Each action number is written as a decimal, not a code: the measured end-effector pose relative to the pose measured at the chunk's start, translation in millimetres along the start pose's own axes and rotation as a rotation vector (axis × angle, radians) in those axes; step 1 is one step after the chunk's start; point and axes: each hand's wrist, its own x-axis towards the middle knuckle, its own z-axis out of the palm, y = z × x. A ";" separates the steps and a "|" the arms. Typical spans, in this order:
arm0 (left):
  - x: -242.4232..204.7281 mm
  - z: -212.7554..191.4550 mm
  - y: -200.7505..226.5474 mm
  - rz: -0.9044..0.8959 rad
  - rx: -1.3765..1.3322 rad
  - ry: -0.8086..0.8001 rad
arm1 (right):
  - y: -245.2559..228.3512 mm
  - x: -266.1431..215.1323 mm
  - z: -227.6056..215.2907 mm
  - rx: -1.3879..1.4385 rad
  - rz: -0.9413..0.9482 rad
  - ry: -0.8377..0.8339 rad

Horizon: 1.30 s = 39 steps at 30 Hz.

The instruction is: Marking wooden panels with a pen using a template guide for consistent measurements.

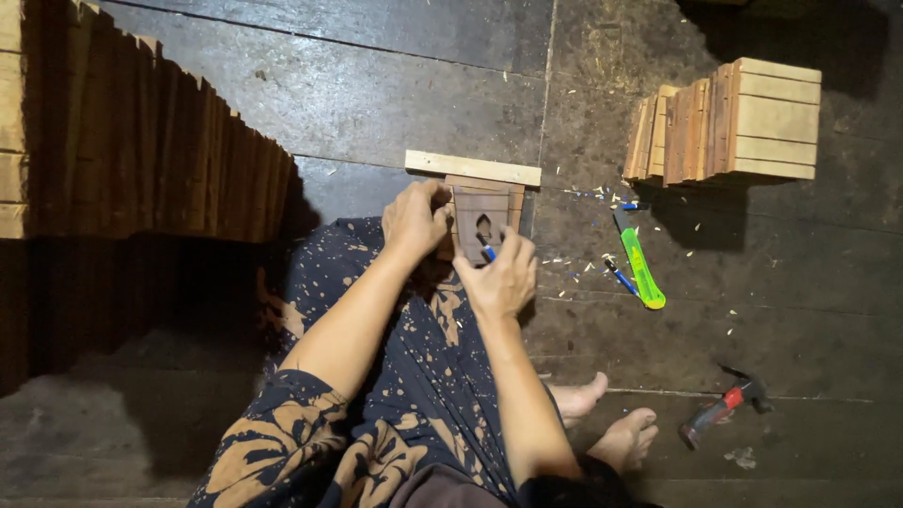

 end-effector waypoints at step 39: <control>-20.1 -4.9 26.1 0.454 0.304 0.124 | 92.7 9.5 8.3 0.183 -0.081 0.205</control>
